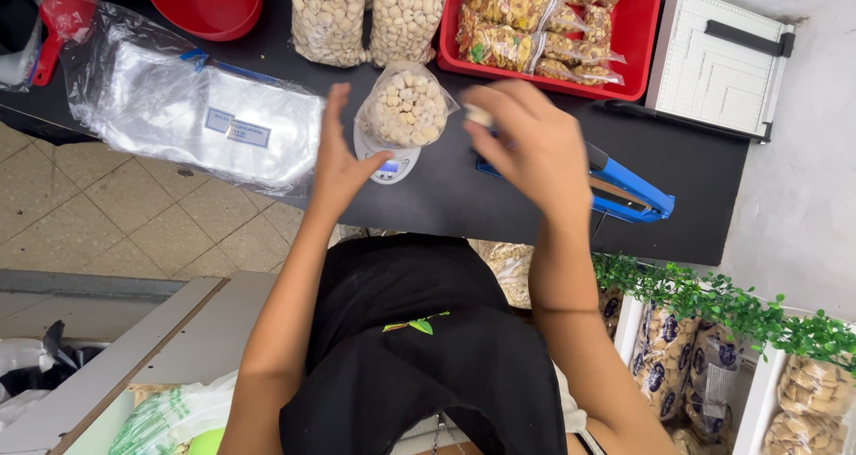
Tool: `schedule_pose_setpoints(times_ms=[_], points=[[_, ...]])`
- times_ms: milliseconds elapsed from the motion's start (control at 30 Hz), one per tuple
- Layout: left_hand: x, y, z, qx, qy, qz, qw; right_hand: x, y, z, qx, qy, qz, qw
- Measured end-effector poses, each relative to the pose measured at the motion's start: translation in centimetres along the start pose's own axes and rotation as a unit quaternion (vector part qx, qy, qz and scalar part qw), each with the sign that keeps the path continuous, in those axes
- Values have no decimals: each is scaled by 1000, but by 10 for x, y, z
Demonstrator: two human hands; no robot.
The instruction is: Bagging nuts from a large sack into smaller plastic bags and weighing them on a digital scale
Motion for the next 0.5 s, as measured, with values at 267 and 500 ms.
schedule_pose_setpoints(times_ms=[267,500], points=[[-32,-57,23,-118,-129,126,977,34,-91,18,68,174,73,980],[53,-126,-13,-347,-497,-22,795,110,-102,-55,-148,75,-16,986]])
Point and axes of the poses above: each hand's wrist, its own y-axis towards the middle knuckle, its own x-axis out of the palm, z = x × y, the point moved 6 cm from there along y, towards the middle knuckle, and after that the axes turned 6 degrees about x, right-handed, at the moved point
